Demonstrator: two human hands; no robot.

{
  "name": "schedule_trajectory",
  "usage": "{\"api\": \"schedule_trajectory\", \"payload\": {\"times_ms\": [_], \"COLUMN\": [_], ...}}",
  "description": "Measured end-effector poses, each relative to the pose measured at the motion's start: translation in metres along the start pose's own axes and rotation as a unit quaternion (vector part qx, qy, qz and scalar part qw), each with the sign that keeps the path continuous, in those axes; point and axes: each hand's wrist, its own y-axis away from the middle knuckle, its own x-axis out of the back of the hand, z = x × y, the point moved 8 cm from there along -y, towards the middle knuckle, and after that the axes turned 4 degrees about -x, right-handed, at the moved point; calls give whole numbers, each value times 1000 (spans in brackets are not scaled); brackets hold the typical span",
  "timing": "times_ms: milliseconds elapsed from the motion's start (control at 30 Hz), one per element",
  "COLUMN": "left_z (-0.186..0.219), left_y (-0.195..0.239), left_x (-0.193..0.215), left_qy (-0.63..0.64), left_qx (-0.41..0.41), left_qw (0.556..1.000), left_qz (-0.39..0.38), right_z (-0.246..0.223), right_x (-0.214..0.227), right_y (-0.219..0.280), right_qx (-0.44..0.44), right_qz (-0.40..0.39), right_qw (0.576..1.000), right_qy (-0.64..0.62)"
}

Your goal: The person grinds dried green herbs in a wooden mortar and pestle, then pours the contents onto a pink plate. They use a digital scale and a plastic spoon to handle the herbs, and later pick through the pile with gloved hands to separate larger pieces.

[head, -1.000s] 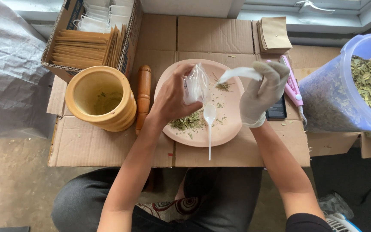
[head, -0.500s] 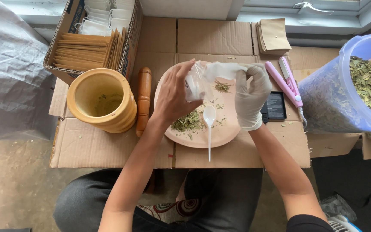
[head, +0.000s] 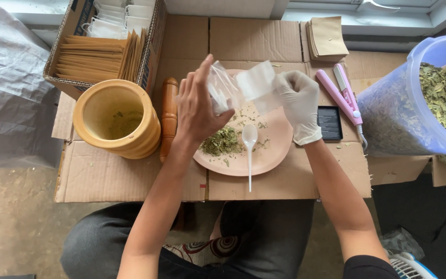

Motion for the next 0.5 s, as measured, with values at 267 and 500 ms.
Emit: {"api": "schedule_trajectory", "payload": {"times_ms": [267,500], "left_z": [1,2], "left_y": [-1,-31], "left_x": [-2,-14], "left_qy": [-26,10], "left_qx": [50,132], "left_qw": [994,985], "left_qz": [-94,-114], "right_z": [-7,4], "right_x": [-12,21], "right_y": [5,-26], "right_qx": [36,-14], "right_qz": [-72,-23], "right_qw": [997,973], "right_qy": [-21,-229]}}
